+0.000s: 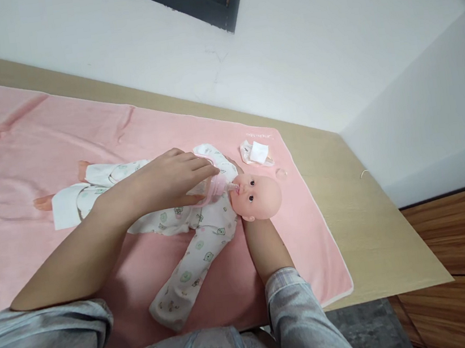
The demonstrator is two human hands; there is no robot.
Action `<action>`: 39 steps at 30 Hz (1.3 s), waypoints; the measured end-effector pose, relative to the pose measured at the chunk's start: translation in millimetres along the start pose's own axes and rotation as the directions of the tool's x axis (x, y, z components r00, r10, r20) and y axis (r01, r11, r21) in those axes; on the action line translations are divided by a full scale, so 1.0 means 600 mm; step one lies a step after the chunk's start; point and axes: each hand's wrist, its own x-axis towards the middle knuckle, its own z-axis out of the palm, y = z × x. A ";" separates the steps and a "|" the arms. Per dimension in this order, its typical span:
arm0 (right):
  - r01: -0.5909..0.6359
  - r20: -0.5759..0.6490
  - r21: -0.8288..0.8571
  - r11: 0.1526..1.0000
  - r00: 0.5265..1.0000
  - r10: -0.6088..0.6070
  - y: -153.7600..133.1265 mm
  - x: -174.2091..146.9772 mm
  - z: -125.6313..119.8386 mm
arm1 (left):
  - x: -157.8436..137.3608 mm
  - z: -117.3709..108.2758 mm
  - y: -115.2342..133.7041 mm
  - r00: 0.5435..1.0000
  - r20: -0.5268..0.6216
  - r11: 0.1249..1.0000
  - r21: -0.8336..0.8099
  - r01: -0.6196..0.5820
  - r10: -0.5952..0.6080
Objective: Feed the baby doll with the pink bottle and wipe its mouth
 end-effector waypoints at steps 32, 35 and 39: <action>-0.189 0.214 -0.039 0.981 0.957 0.193 -0.013 0.028 0.011 | -0.011 -0.022 -0.036 0.977 -0.154 0.980 -0.161 0.120 -0.145; -0.242 0.245 -0.067 0.968 0.936 0.251 -0.014 0.022 0.013 | -0.015 -0.020 -0.069 0.929 -0.224 0.934 -0.271 0.231 -0.295; -0.219 0.261 -0.166 0.962 0.931 0.257 -0.015 0.024 0.011 | -0.024 0.014 -0.121 0.820 -0.272 0.812 -0.472 0.343 -0.504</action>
